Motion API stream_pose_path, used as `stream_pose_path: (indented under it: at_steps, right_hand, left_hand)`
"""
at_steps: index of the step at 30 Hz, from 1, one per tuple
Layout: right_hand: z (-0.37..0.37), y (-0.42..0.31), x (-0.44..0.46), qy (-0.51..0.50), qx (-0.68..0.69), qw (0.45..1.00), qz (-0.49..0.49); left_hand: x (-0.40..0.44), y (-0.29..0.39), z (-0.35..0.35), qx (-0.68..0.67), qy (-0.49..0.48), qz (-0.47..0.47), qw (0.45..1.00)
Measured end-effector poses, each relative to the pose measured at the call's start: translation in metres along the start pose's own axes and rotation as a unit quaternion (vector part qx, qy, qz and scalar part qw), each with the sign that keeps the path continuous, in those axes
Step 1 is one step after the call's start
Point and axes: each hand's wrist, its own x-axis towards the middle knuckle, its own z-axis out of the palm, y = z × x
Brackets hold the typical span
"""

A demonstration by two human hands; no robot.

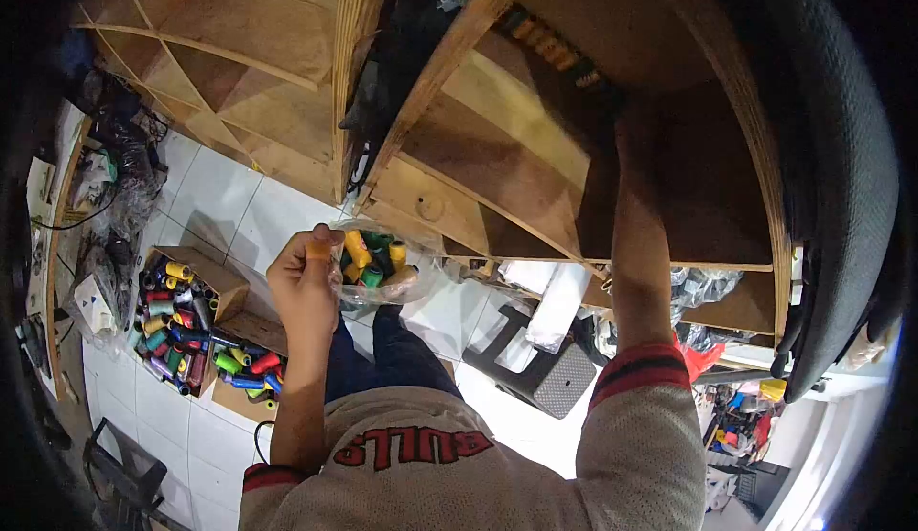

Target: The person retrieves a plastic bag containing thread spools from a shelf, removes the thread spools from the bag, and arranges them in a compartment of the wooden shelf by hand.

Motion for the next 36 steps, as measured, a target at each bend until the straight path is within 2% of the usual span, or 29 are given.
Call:
stream_pose_path:
  at_steps: [2, 5, 8, 10, 12, 13, 14, 15, 16, 17, 18, 19, 20, 22, 25, 27, 28, 29, 30, 34, 36]
  right_hand:
    - [0.001, -0.001, 0.0, 0.0, 0.001, 1.0, 0.001]
    - [-0.003, -0.002, 0.003, 0.002, 0.006, 1.0, 0.002]
    - [-0.025, -0.008, 0.005, 0.005, 0.017, 1.0, 0.011]
    - [-0.063, -0.029, -0.003, -0.008, 0.05, 0.998, 0.023]
    - [-0.122, -0.072, -0.021, -0.071, 0.15, 0.986, 0.035]
    - [-0.155, -0.101, -0.035, -0.139, 0.236, 0.961, 0.042]
    - [-0.189, -0.131, -0.052, -0.231, 0.34, 0.91, 0.057]
    - [-0.225, -0.16, -0.071, -0.339, 0.425, 0.837, 0.063]
    - [-0.244, -0.174, -0.086, -0.425, 0.473, 0.772, 0.026]
    - [-0.254, -0.198, -0.111, -0.477, 0.581, 0.659, -0.023]
    - [-0.274, -0.225, -0.13, -0.58, 0.551, 0.6, 0.001]
    - [-0.275, -0.247, -0.154, -0.553, 0.541, 0.62, -0.13]
    - [-0.273, -0.262, -0.168, -0.494, 0.44, 0.687, -0.299]
    - [-0.253, -0.28, -0.201, -0.336, 0.384, 0.754, -0.414]
    - [-0.234, -0.283, -0.215, -0.29, 0.322, 0.787, -0.439]
    - [-0.231, -0.288, -0.225, -0.261, 0.322, 0.823, -0.387]
    - [-0.231, -0.287, -0.232, -0.253, 0.303, 0.844, -0.363]
    - [-0.231, -0.288, -0.236, -0.243, 0.284, 0.864, -0.339]
    - [-0.235, -0.291, -0.235, -0.291, 0.222, 0.881, -0.298]
    - [-0.215, -0.293, -0.256, -0.239, 0.181, 0.925, -0.235]
    - [-0.213, -0.288, -0.261, -0.228, 0.163, 0.928, -0.245]
  left_hand:
    - [-0.002, 0.003, -0.001, 0.014, -0.004, -0.003, 1.0]
    - [-0.002, 0.001, -0.002, -0.039, -0.001, -0.01, 0.999]
    - [-0.002, 0.0, -0.003, -0.016, -0.002, 0.018, 1.0]
    - [-0.003, 0.002, -0.003, -0.02, -0.009, 0.025, 0.999]
    - [-0.006, 0.008, 0.002, -0.024, -0.005, 0.039, 0.999]
    - [-0.007, 0.012, 0.002, -0.017, -0.013, 0.043, 0.999]
    - [-0.008, 0.016, 0.001, -0.01, -0.023, 0.045, 0.999]
    - [-0.01, 0.02, 0.002, -0.002, -0.034, 0.046, 0.998]
    - [-0.013, 0.029, 0.004, 0.011, -0.029, 0.031, 0.999]
    - [-0.012, 0.032, 0.004, 0.01, -0.037, 0.041, 0.998]
    - [-0.011, 0.034, 0.005, 0.009, -0.047, 0.051, 0.998]
    - [-0.013, 0.035, 0.005, 0.009, -0.059, 0.059, 0.997]
    - [-0.017, 0.045, 0.007, 0.0, -0.072, 0.05, 0.996]
    - [-0.019, 0.049, 0.01, 0.008, -0.087, 0.067, 0.994]
    - [-0.024, 0.06, 0.012, 0.02, -0.093, 0.069, 0.993]
    - [-0.026, 0.061, 0.016, 0.007, -0.091, 0.083, 0.992]
    - [-0.026, 0.055, 0.017, -0.04, -0.108, 0.074, 0.991]
    - [-0.026, 0.053, 0.019, -0.017, -0.106, 0.081, 0.991]
    - [-0.028, 0.051, 0.022, 0.007, -0.102, 0.087, 0.991]
    - [-0.028, 0.043, 0.027, 0.015, -0.085, 0.085, 0.993]
    - [-0.026, 0.039, 0.03, 0.024, -0.082, 0.084, 0.993]
